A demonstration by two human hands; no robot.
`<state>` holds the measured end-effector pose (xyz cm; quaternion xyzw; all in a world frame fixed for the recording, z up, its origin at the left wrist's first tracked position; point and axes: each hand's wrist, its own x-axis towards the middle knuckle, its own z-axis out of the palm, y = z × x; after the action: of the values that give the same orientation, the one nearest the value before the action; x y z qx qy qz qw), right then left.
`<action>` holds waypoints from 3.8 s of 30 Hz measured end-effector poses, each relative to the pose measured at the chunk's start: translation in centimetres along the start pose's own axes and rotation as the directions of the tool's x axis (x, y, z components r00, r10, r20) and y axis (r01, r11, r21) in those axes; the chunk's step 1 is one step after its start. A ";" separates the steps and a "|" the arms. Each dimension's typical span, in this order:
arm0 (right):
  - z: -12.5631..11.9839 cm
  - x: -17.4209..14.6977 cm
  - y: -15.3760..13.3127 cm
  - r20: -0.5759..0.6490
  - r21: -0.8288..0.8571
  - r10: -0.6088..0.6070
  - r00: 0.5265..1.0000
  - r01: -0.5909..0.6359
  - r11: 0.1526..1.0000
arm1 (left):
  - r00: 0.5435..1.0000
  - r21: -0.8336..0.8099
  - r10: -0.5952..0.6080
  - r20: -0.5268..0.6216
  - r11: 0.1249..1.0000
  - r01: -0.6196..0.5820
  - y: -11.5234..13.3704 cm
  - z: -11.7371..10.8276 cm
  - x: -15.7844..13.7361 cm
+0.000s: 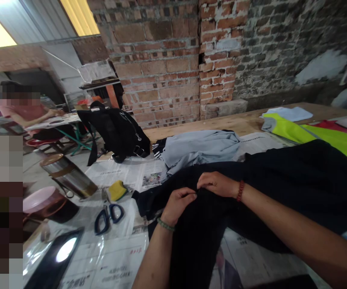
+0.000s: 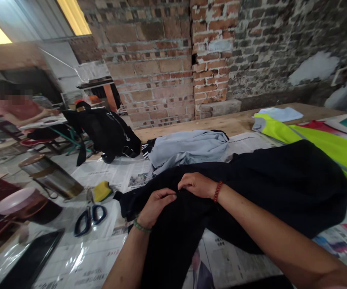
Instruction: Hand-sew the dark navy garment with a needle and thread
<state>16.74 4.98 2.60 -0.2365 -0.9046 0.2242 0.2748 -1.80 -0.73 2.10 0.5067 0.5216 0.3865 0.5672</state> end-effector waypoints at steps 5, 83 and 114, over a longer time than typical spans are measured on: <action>0.1 -0.1 0.0 0.002 0.016 -0.004 1.000 0.004 1.000 | 1.000 0.002 0.008 0.012 1.000 -0.008 -0.2 -0.1 0.1; 3.3 -0.1 -2.8 -0.376 0.854 0.654 0.656 -0.029 0.520 | 0.991 -0.360 -0.125 0.049 0.923 0.135 -0.4 0.7 0.1; -8.8 3.3 0.4 -0.429 0.880 0.640 0.638 0.134 0.456 | 0.988 -0.334 -0.153 0.000 0.931 0.144 -1.0 0.6 0.5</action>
<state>19.68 9.53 10.28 -0.2822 -0.4281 0.5701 0.6419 -1.21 -0.50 0.95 0.3574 0.4929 0.4318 0.6655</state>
